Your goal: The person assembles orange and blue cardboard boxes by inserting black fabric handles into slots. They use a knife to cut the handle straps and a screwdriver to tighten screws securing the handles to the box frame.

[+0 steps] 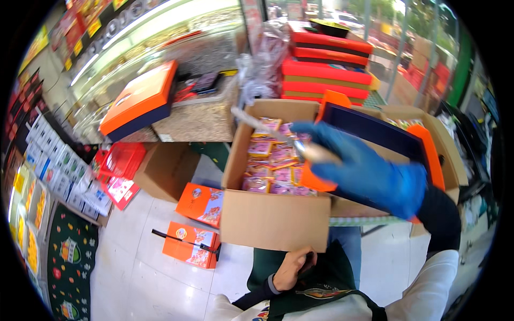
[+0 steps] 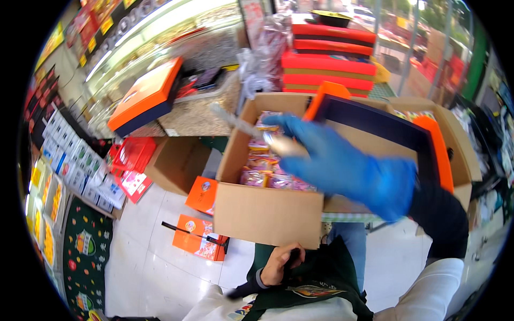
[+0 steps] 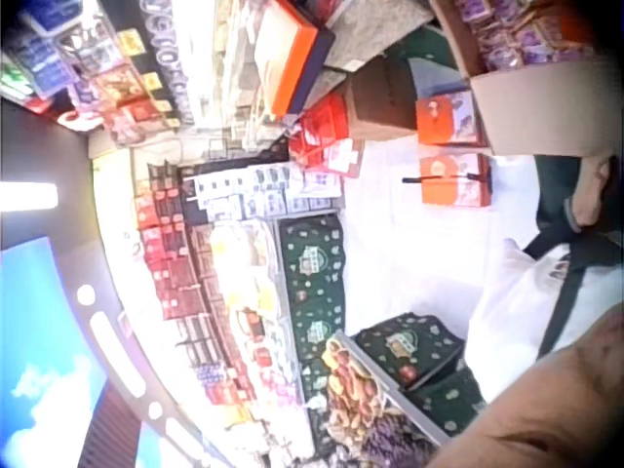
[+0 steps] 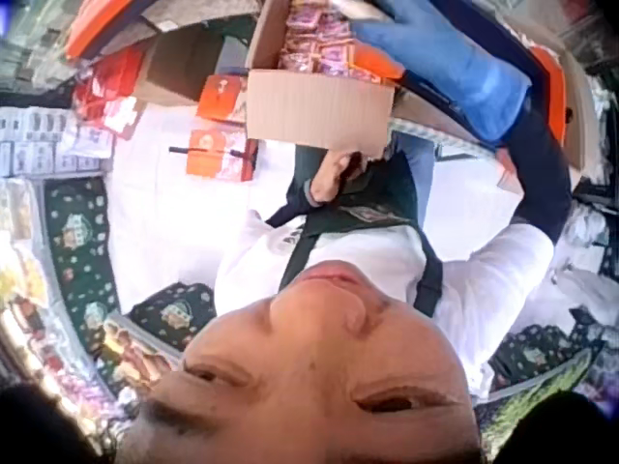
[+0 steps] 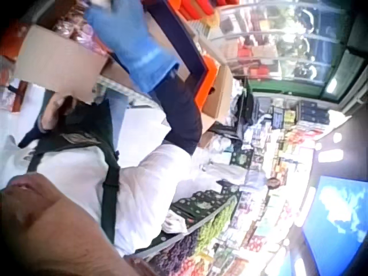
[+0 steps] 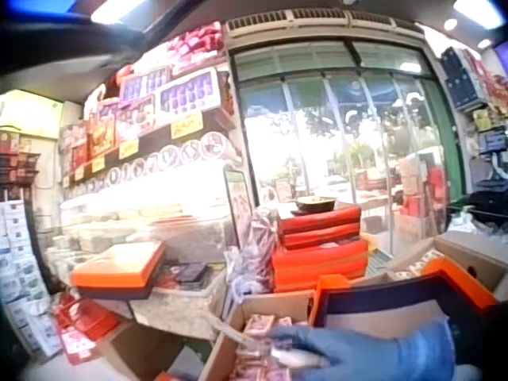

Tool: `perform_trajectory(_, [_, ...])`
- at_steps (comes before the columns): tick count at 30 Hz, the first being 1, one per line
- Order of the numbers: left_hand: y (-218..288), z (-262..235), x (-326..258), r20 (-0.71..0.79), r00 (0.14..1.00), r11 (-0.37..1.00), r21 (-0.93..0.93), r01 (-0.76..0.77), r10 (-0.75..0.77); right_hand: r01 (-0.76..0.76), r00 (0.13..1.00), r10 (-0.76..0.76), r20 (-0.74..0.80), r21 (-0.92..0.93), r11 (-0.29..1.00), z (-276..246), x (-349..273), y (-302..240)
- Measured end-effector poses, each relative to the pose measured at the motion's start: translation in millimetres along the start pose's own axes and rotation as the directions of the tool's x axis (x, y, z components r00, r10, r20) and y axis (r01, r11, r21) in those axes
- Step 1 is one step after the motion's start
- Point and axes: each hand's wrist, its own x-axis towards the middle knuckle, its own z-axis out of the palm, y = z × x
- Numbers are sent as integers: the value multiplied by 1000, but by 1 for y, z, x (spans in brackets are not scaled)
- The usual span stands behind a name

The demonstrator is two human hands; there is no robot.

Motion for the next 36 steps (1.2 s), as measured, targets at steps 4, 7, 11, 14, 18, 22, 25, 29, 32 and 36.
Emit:
perform_trajectory(4, [22, -47, -15, -161, 986, 987, -148, -65, 41, -108, 975, 120, -185, 74, 991, 14, 189, 19])
perform_trajectory(7, [21, -74, -33, -313, 948, 980, -161, -117, 62, -189, 936, 163, -312, -55, 980, 16, 325, 114])
perform_trajectory(11, [29, -102, -49, -452, 892, 941, -299, -158, 6, -224, 924, 113, -366, -279, 934, 25, 405, 156])
perform_trajectory(14, [34, -121, -60, -402, 916, 947, -290, -139, 11, -154, 968, 6, -251, -574, 804, 16, 426, 174])
perform_trajectory(18, [58, -132, -77, -433, 898, 841, -454, -295, 82, -33, 972, -122, -201, -631, 775, 38, 425, 150])
perform_trajectory(22, [65, -158, -84, -439, 843, 730, -458, -508, 311, 181, 962, -273, 11, -773, 608, 14, 414, 134])
perform_trajectory(25, [111, -168, -69, -443, 813, 668, -477, -571, 378, 161, 970, -235, -58, -567, 807, -3, 331, 60])
perform_trajectory(29, [178, -171, -19, -412, 822, 572, -590, -569, 393, 624, 728, -600, 333, -684, 378, -27, 163, 2])
perform_trajectory(32, [209, -138, 42, -326, 831, 328, -806, -493, 450, 583, 782, -507, 363, -714, 388, -28, 50, -25])
perform_trajectory(36, [195, -60, 127, -155, 953, 146, -970, -197, 260, 550, 827, -521, 210, -492, 675, -27, -43, -28])
